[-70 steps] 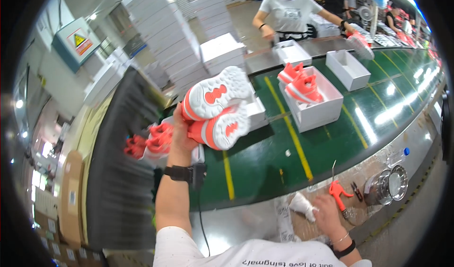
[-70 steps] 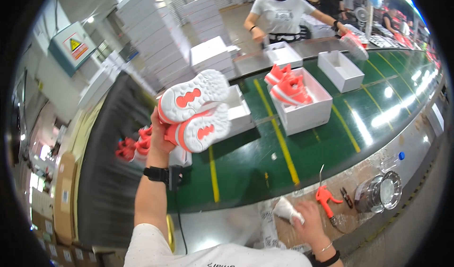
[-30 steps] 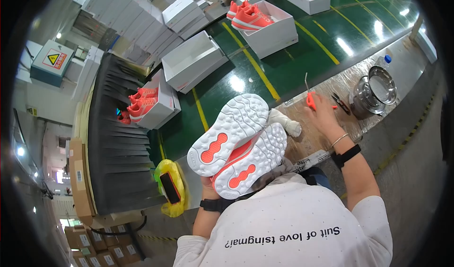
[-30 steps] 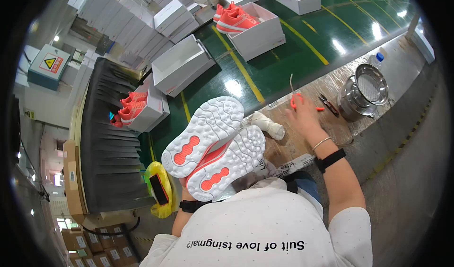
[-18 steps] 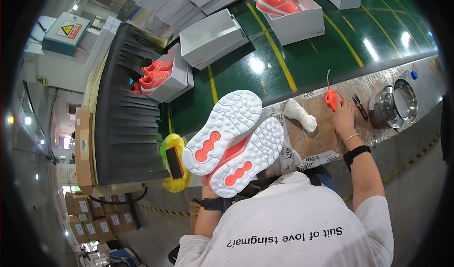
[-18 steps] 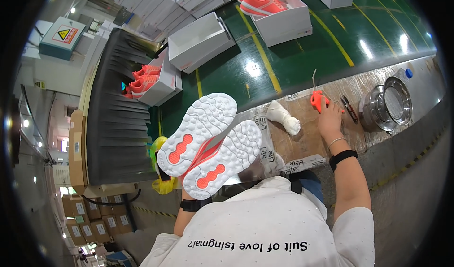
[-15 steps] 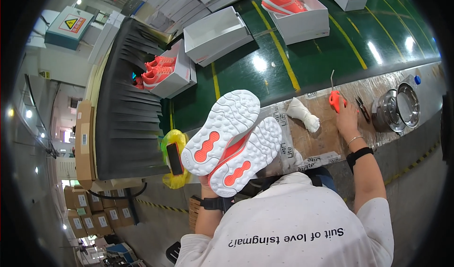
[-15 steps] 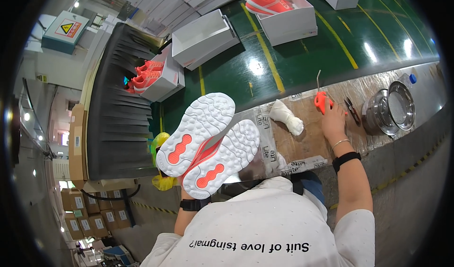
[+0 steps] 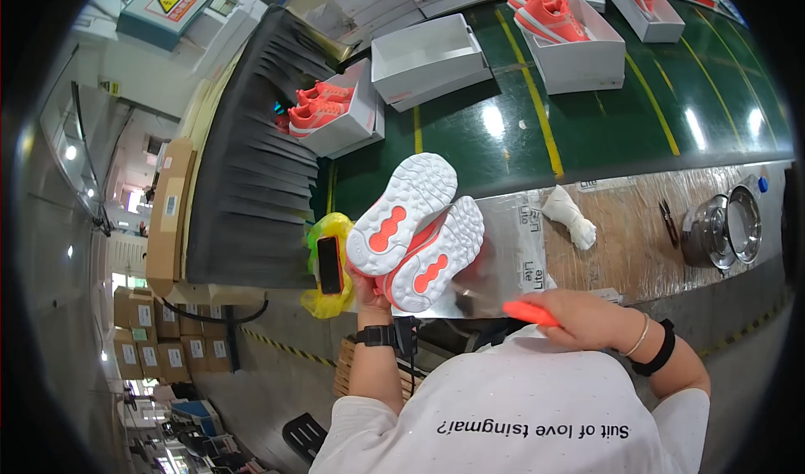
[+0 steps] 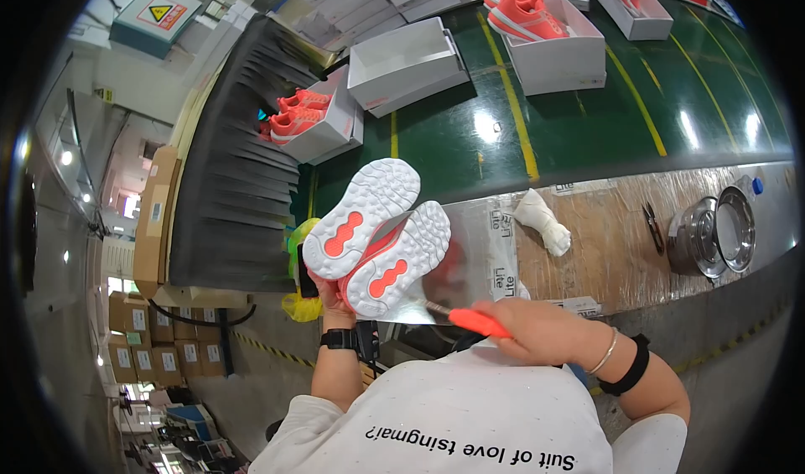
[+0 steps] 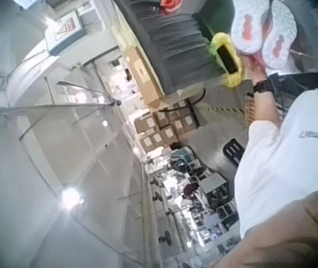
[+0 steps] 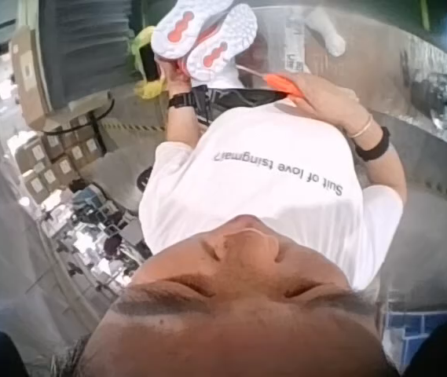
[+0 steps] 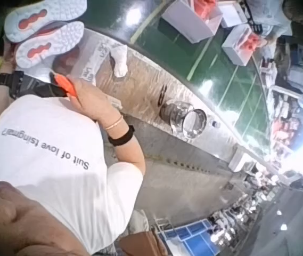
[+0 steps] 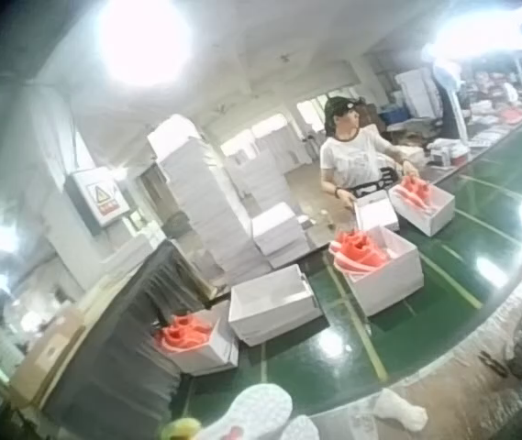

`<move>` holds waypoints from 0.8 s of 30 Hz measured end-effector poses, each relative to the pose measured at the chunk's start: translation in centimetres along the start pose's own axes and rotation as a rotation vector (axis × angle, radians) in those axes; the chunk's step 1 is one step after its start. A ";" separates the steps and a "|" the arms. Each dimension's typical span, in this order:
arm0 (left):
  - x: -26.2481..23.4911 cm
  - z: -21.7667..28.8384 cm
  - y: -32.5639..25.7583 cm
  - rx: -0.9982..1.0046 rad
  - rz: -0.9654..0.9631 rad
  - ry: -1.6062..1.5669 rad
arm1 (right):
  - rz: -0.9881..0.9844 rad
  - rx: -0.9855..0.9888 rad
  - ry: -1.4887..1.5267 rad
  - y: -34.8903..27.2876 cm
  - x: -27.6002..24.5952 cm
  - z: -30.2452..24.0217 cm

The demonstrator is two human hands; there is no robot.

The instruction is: Cleaning shoe soles with a cloth and solvent before packing them into boxes on an assembly line.

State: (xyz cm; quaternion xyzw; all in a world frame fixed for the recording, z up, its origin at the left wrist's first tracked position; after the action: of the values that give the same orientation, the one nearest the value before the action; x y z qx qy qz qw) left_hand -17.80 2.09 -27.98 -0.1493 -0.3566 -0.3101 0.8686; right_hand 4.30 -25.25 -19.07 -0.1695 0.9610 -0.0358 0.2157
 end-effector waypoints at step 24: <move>-6.1 6.6 -24.9 0.034 0.558 0.184 | -0.595 -0.314 -0.023 9.4 5.7 -5.7</move>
State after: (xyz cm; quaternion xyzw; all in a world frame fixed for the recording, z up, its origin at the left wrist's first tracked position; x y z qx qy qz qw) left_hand -40.73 -11.05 -26.72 -0.1984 -0.2265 -0.0654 0.9513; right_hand -5.85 -18.35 -17.57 -0.4744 0.8605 0.0534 0.1779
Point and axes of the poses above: each hand's wrist, its own y-axis towards the middle knuckle, its own x-axis out of the palm, z = x × y, the point moved 6 cm from there along y, towards the middle knuckle, and after that the axes turned 7 degrees about -z, right-handed, at the moved point
